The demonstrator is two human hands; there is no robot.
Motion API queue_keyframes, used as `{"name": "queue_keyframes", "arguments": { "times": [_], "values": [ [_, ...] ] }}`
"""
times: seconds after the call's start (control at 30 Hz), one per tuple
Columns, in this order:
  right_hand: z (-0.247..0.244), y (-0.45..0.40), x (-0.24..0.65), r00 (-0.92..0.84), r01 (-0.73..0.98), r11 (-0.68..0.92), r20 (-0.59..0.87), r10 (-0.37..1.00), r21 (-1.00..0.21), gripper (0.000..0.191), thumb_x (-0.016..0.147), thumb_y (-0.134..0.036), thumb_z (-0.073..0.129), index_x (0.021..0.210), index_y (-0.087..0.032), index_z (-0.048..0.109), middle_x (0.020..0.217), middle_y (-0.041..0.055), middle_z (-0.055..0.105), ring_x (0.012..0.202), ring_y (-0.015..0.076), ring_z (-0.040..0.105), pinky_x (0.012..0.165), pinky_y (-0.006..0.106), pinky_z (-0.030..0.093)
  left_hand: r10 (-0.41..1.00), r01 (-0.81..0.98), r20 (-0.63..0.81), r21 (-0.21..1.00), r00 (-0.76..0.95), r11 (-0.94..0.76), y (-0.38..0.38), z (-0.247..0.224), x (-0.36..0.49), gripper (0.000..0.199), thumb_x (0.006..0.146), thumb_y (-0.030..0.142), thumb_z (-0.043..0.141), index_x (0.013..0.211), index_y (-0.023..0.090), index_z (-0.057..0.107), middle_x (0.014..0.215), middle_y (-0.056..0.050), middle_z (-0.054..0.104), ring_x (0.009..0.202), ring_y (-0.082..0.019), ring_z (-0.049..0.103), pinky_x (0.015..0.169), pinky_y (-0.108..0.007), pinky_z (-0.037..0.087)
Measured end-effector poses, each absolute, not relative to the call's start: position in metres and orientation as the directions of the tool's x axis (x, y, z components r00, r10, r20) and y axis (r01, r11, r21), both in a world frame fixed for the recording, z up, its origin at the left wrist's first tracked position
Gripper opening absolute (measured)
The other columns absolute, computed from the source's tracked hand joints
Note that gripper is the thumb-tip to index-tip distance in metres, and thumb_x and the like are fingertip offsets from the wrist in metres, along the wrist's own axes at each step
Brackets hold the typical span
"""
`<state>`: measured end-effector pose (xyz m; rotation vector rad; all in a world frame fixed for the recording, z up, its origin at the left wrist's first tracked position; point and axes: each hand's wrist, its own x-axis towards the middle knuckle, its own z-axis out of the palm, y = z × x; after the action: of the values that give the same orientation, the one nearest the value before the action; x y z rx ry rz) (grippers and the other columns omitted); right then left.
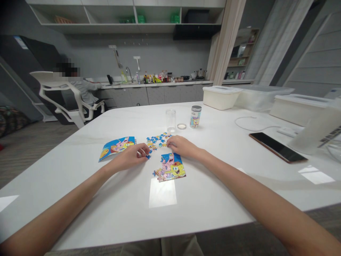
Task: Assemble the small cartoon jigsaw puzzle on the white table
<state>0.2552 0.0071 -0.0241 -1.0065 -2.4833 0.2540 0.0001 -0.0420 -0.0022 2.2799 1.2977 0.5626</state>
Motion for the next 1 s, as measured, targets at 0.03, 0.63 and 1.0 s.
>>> {"name": "queue_keyframes", "arguments": {
  "times": [0.03, 0.63, 1.0],
  "values": [
    [-0.024, 0.007, 0.255, -0.643, 0.611, 0.723, 0.331, 0.691, -0.323, 0.021, 0.085, -0.009, 0.051, 0.092, -0.018, 0.069, 0.107, 0.0072, 0.069, 0.102, 0.0199, 0.062, 0.095, 0.037, 0.046, 0.875, 0.670, 0.122, 0.598, 0.468, -0.441, -0.040, -0.003, 0.000, 0.017, 0.071, 0.014, 0.056, 0.087, 0.019, 0.058, 0.084, -0.002, 0.066, 0.072, -0.014, 0.062, 0.064, -0.026, 0.051],
    [-0.022, 0.004, 0.255, -0.654, 0.610, 0.714, 0.291, 0.699, -0.343, 0.024, 0.083, -0.005, 0.050, 0.094, -0.019, 0.066, 0.110, 0.0074, 0.068, 0.109, 0.0211, 0.060, 0.097, 0.040, 0.044, 0.881, 0.639, 0.116, 0.646, 0.458, -0.417, -0.041, -0.005, 0.004, 0.021, 0.068, 0.010, 0.056, 0.087, 0.019, 0.062, 0.084, -0.002, 0.068, 0.072, -0.014, 0.061, 0.063, -0.026, 0.050],
    [-0.022, 0.005, 0.256, -0.694, 0.595, 0.748, 0.281, 0.663, -0.295, 0.029, 0.085, -0.006, 0.049, 0.105, -0.018, 0.067, 0.115, 0.0101, 0.062, 0.109, 0.0211, 0.057, 0.098, 0.038, 0.044, 0.873, 0.612, 0.082, 0.682, 0.481, -0.401, -0.040, -0.006, 0.002, 0.021, 0.067, 0.016, 0.059, 0.087, 0.019, 0.061, 0.086, -0.002, 0.065, 0.076, -0.015, 0.058, 0.065, -0.026, 0.047]
  ]
}}
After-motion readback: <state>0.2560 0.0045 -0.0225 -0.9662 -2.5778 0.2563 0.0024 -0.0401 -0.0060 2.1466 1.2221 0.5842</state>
